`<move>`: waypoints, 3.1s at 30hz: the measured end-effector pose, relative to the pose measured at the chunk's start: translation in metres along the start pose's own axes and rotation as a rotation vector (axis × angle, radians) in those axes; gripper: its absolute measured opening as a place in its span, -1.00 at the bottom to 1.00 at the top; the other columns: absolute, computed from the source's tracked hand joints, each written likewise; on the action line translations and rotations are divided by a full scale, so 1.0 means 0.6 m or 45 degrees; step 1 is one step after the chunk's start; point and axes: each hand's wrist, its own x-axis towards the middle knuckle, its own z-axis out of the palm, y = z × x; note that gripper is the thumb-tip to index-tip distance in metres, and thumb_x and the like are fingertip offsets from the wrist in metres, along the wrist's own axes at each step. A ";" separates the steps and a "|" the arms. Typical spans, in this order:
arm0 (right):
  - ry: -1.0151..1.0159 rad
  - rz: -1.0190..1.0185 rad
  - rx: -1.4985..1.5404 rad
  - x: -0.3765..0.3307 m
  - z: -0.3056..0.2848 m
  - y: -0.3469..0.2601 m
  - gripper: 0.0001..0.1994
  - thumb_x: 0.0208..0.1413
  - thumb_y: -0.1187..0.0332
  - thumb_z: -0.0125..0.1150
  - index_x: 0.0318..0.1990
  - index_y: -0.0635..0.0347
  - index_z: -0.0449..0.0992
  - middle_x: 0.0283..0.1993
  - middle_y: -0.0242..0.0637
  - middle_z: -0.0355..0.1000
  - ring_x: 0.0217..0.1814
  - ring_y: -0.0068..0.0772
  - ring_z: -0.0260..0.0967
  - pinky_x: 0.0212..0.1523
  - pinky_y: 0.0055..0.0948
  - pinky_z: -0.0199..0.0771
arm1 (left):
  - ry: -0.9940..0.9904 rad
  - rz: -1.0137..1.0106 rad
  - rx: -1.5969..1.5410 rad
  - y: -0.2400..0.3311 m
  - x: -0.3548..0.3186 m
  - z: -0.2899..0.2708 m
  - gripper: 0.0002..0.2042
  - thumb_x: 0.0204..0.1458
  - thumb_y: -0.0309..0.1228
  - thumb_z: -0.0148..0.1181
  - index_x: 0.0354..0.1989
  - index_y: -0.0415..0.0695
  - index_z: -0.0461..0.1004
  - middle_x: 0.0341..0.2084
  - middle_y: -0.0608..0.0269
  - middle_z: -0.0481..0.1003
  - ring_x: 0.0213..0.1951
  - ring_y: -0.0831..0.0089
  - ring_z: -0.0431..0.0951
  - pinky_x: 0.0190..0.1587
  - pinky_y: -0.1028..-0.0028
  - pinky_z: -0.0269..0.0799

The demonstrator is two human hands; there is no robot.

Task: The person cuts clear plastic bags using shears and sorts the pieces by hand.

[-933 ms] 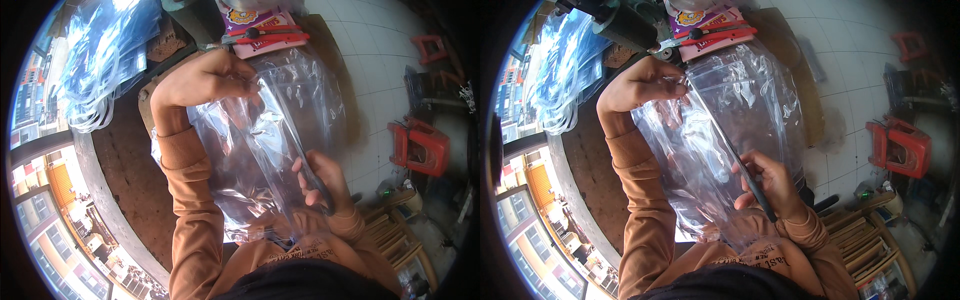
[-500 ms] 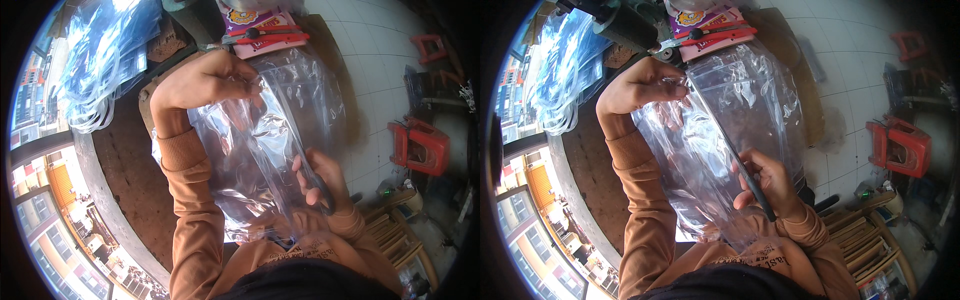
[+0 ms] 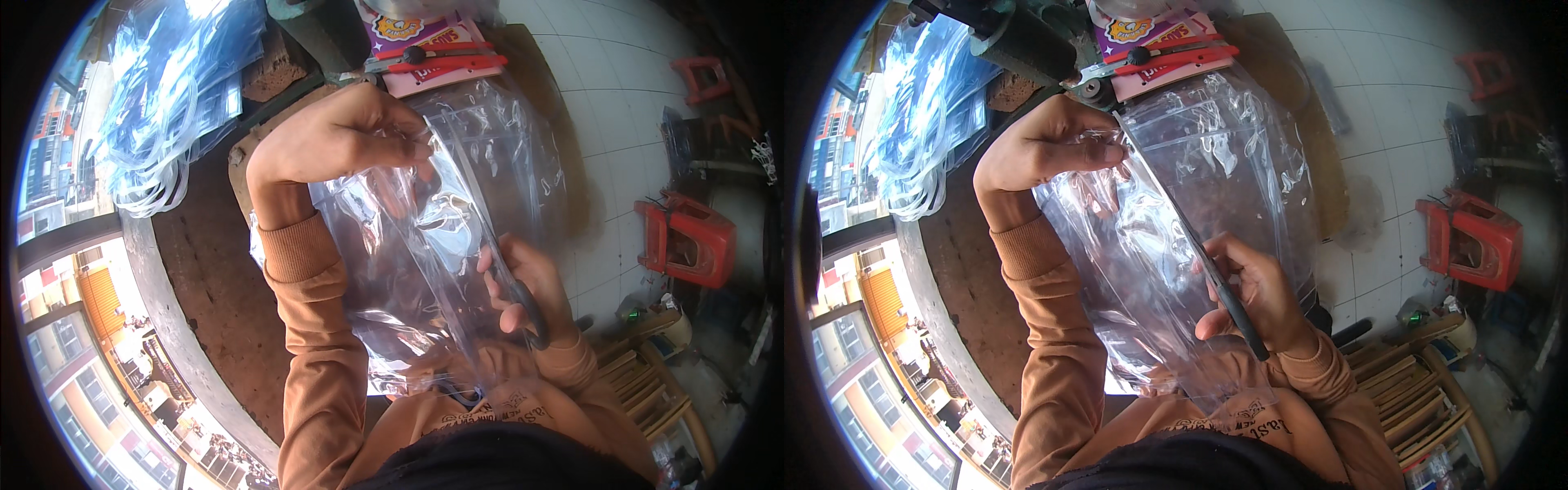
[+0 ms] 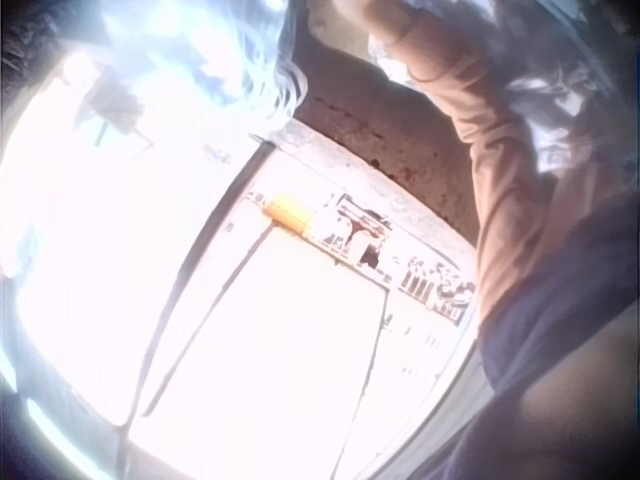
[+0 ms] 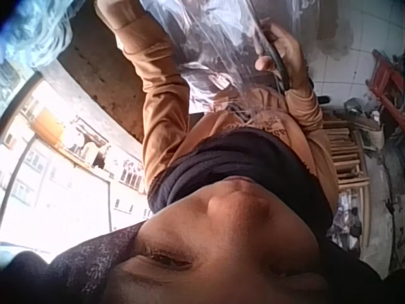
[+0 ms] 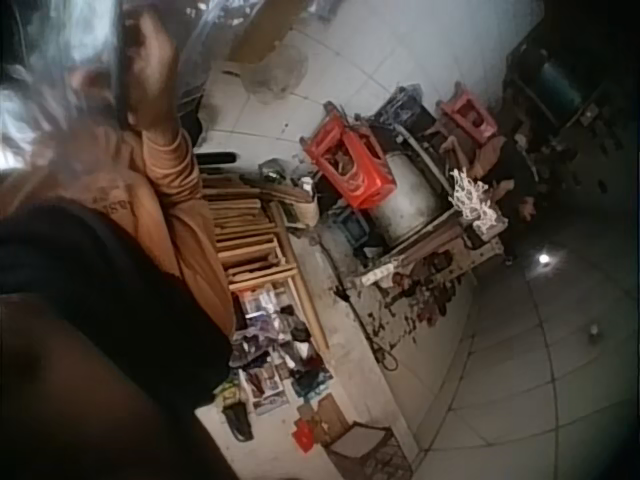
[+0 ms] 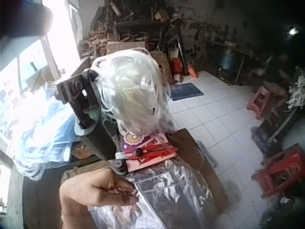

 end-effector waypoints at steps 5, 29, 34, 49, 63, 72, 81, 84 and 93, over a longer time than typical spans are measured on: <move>0.024 0.035 -0.099 -0.004 -0.007 -0.001 -0.33 -0.52 0.16 0.55 -0.20 0.25 0.33 -0.47 -0.55 0.21 -0.47 -0.79 0.11 -0.46 -0.75 0.11 | -0.024 -0.055 -0.024 0.011 -0.001 -0.004 -0.78 -0.07 -0.40 0.14 -0.49 -0.38 0.45 -0.68 0.40 0.32 -0.58 0.71 0.25 -0.55 0.60 0.13; -0.103 -0.259 -0.182 0.019 -0.001 0.009 -0.28 -0.39 0.04 0.50 -0.14 0.23 0.20 -0.41 -0.54 0.06 -0.36 -0.72 -0.05 -0.34 -0.70 0.04 | -0.054 0.078 -0.087 -0.015 0.005 0.002 -0.83 -0.03 -0.44 0.09 -0.40 -0.30 0.54 -0.60 0.27 0.50 -0.50 0.64 0.43 -0.38 0.57 0.32; -0.162 -0.236 -0.234 0.023 -0.008 0.006 -0.26 -0.39 0.03 0.50 -0.12 0.23 0.20 -0.39 -0.54 0.07 -0.33 -0.73 -0.05 -0.31 -0.72 0.03 | -0.058 0.089 -0.090 -0.015 0.005 0.002 -0.83 -0.02 -0.44 0.09 -0.41 -0.30 0.54 -0.60 0.27 0.50 -0.50 0.63 0.44 -0.38 0.58 0.33; -0.065 0.053 -0.057 -0.054 -0.081 0.025 -0.23 -0.48 -0.14 0.47 -0.19 0.18 0.26 -0.34 -0.44 0.15 -0.36 -0.70 0.09 -0.39 -0.74 0.13 | -0.086 -0.026 0.059 0.004 0.003 -0.008 -0.84 -0.05 -0.43 0.10 -0.41 -0.26 0.55 -0.60 0.27 0.50 -0.51 0.63 0.42 -0.38 0.58 0.31; -0.128 -0.119 -0.160 -0.001 -0.026 0.021 -0.40 -0.34 0.15 0.49 -0.19 0.19 0.25 -0.41 -0.51 0.12 -0.40 -0.72 0.03 -0.34 -0.69 0.08 | -0.069 -0.023 0.038 0.002 0.006 -0.005 -0.81 -0.03 -0.39 0.09 -0.42 -0.26 0.55 -0.65 0.31 0.46 -0.52 0.65 0.38 -0.40 0.58 0.28; -0.042 -0.013 0.211 -0.020 -0.048 0.049 -0.32 -0.32 -0.08 0.41 -0.17 0.19 0.23 -0.43 -0.48 0.14 -0.46 -0.76 0.12 -0.49 -0.79 0.13 | -0.091 0.008 0.095 0.004 0.004 -0.007 -0.82 -0.03 -0.40 0.07 -0.43 -0.25 0.55 -0.67 0.31 0.44 -0.54 0.64 0.35 -0.42 0.57 0.25; -0.077 0.019 -0.457 -0.110 -0.108 0.043 -0.29 -0.50 -0.04 0.51 -0.23 0.26 0.34 -0.38 -0.43 0.27 -0.42 -0.64 0.17 -0.42 -0.63 0.22 | -0.069 0.015 0.071 -0.002 0.001 -0.004 -0.82 -0.04 -0.40 0.08 -0.44 -0.25 0.55 -0.65 0.29 0.46 -0.53 0.63 0.38 -0.41 0.56 0.28; -0.114 0.011 -0.431 -0.099 -0.084 0.039 -0.31 -0.50 0.02 0.53 -0.22 0.26 0.33 -0.40 -0.43 0.24 -0.40 -0.64 0.16 -0.41 -0.62 0.23 | -0.058 0.033 0.104 0.002 0.002 -0.004 -0.82 -0.04 -0.39 0.08 -0.43 -0.25 0.55 -0.65 0.29 0.46 -0.53 0.64 0.38 -0.41 0.56 0.28; -0.163 -0.136 -0.185 0.003 -0.027 0.012 -0.40 -0.35 0.16 0.49 -0.18 0.23 0.30 -0.37 -0.48 0.17 -0.34 -0.67 0.10 -0.27 -0.64 0.20 | -0.059 0.027 0.089 0.005 -0.001 -0.006 -0.83 -0.07 -0.42 0.09 -0.44 -0.26 0.55 -0.66 0.29 0.47 -0.54 0.64 0.40 -0.42 0.56 0.29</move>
